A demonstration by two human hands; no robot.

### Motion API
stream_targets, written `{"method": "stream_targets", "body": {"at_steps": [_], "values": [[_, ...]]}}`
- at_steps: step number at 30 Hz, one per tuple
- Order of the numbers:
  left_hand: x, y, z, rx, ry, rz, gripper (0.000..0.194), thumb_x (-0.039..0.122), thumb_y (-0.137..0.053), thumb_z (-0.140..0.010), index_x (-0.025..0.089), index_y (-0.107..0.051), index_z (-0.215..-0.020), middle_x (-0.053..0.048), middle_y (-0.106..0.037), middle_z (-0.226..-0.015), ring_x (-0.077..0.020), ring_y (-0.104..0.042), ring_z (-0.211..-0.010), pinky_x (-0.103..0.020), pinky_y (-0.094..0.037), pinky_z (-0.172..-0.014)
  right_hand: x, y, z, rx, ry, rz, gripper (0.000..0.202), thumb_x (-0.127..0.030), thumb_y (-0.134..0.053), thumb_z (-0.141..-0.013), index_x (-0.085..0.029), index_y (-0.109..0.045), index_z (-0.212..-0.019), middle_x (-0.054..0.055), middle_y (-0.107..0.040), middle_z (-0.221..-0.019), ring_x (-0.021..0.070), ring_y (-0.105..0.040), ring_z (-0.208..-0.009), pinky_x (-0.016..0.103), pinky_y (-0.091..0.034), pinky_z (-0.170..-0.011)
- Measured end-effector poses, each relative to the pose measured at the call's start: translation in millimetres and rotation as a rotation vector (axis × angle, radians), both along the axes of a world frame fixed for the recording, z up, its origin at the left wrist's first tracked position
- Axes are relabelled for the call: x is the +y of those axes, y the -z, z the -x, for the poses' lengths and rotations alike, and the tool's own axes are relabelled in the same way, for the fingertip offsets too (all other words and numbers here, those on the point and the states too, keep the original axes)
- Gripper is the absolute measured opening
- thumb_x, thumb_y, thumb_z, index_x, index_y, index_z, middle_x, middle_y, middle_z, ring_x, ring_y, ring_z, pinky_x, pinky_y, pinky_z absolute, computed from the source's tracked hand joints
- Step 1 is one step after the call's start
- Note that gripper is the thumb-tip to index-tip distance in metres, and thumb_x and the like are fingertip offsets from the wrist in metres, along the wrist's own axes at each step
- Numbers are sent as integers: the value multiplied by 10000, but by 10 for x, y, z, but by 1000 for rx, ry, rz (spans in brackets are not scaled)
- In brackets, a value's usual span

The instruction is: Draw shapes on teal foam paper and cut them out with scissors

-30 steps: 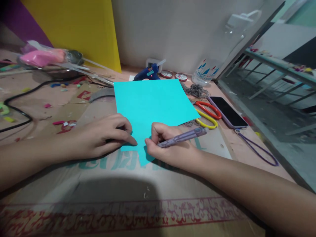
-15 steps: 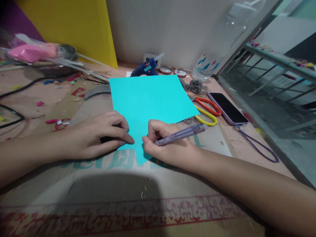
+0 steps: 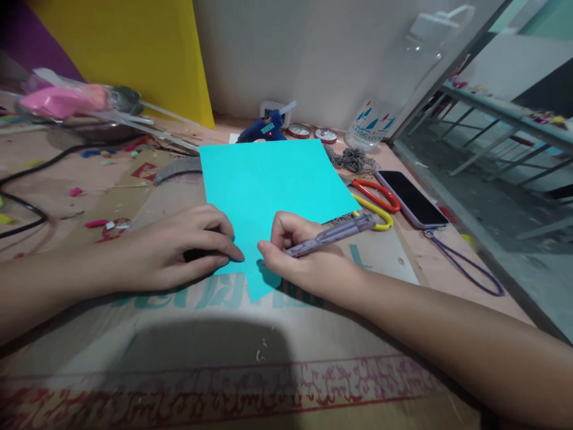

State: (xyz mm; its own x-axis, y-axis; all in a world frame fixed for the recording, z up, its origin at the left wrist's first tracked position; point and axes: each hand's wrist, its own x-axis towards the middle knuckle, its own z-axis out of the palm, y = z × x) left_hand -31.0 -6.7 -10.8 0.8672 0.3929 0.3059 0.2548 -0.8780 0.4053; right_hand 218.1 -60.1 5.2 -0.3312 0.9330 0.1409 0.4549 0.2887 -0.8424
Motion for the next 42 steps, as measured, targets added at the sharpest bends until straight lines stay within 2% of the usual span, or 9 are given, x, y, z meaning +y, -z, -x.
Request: {"method": "stream_targets", "body": {"at_steps": [6, 10, 15, 20, 26, 30, 34, 37, 42], "values": [[-206, -75, -88, -140, -205, -20, 291, 448, -563, -1010, 204, -722, -1005, -57, -698, -941, -212, -620, -916, -351, -428, -819, -3, -40, 24, 114, -127, 102, 263, -353, -769, -834, -207, -560, -769, -59, -539, -630, 82, -450, -526, 205, -331, -464], [-328, -80, -131, -160, -147, -14, 219, 353, -549, -1029, 197, -682, -952, -40, -705, -920, -189, -615, -914, -345, -415, -857, -29, -57, 58, 127, -232, 168, 177, -338, -786, -822, -196, -680, -835, 9, -696, -798, 126, -619, -695, 228, -473, -607], [-348, -54, -128, -168, -138, -49, 225, 328, -510, -1038, 189, -659, -944, -52, -696, -895, -192, -604, -896, -365, -412, -873, -47, -71, 53, 195, -186, 96, 149, -330, -808, -809, -207, -724, -823, 30, -715, -820, 152, -654, -740, 252, -523, -658], [-341, -60, -141, -184, -176, -79, 279, 272, -471, -1024, 179, -655, -837, -55, -676, -811, -186, -598, -827, -379, -420, -836, -57, -199, 19, 606, -198, 255, 312, -529, -652, -938, -223, -670, -880, 54, -729, -972, 118, -646, -596, 232, -528, -488], [-334, -50, -126, -212, -186, 8, 167, 231, -561, -950, 177, -687, -1045, -69, -697, -948, -210, -617, -933, -383, -433, -892, -7, -231, 58, 745, -129, 351, 404, -593, -612, -946, -223, -504, -822, -8, -726, -707, 65, -503, -389, 144, -367, -348], [-314, -41, -110, -240, -148, 18, 253, 382, -631, -957, 153, -666, -1057, -78, -686, -972, -220, -605, -940, -380, -430, -887, -14, -99, 109, 791, -234, 461, 421, -650, -538, -961, -230, -532, -952, 57, -763, -943, 135, -682, -614, 257, -555, -557], [-297, -49, -123, -215, -152, 23, 272, 383, -554, -1008, 161, -630, -871, -40, -647, -826, -189, -584, -828, -350, -420, -810, -65, -31, 146, 711, -347, 451, 361, -546, -522, -1015, -196, -608, -999, 86, -726, -1050, 141, -693, -761, 296, -573, -707], [-294, -62, -129, -199, -165, -7, 240, 303, -538, -1003, 164, -614, -822, -28, -633, -781, -176, -572, -785, -336, -409, -784, -69, -146, 130, 739, -345, 442, 382, -586, -592, -960, -209, -630, -1008, 83, -720, -1061, 152, -683, -739, 292, -566, -651], [-286, -54, -120, -230, -218, -49, 239, 334, -582, -990, 176, -611, -813, -22, -643, -786, -178, -567, -776, -320, -401, -768, -8, -433, 75, 837, -140, 460, 405, -577, -548, -949, -208, -647, -817, 72, -683, -867, 147, -570, -593, 297, -517, -557]]}}
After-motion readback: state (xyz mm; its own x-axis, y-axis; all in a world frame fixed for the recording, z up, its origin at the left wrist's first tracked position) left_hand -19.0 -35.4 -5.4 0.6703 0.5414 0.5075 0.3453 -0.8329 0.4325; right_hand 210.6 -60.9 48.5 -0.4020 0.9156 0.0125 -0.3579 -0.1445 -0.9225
